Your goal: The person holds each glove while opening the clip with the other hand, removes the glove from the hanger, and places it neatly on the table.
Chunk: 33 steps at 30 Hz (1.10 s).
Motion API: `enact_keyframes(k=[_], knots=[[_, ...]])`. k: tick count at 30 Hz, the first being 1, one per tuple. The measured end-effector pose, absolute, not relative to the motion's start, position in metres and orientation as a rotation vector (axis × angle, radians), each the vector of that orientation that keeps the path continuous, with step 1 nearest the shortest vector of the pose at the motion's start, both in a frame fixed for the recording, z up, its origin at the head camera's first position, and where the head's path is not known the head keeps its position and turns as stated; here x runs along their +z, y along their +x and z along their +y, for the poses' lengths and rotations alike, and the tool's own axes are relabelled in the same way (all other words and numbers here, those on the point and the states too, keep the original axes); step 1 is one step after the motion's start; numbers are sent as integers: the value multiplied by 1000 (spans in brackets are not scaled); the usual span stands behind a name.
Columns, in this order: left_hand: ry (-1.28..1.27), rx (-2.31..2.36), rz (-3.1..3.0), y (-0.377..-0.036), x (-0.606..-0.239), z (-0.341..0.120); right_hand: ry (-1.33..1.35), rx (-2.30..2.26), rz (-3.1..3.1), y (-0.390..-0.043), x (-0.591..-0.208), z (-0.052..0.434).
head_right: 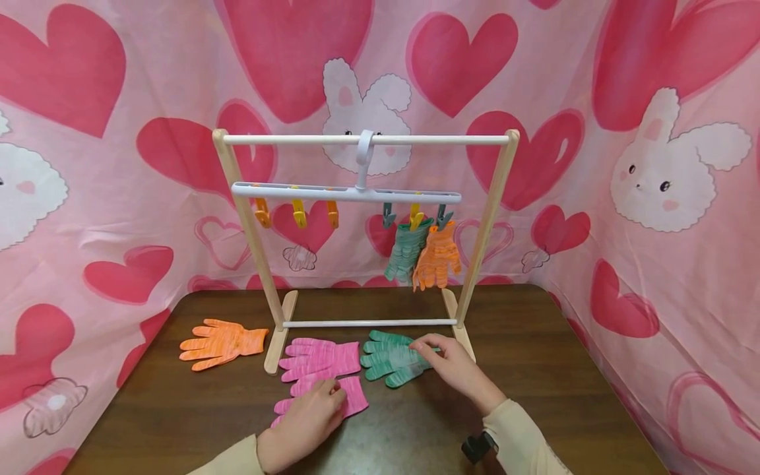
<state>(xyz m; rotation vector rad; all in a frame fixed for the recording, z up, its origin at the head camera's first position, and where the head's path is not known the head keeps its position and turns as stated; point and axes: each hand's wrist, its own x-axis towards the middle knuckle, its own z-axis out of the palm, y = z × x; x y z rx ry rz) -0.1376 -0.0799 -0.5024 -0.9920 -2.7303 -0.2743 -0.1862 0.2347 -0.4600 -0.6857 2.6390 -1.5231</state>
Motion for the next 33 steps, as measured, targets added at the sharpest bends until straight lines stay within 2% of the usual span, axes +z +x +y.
enact_keyframes(k=[12, 33], knots=[[-927, -625, -2634, -167, -478, -71, -680, -1472, 2758, -193, -441, 235], [-713, -1340, -2443, -230, -437, -38, -658, -1471, 2853, -212, -377, 242]])
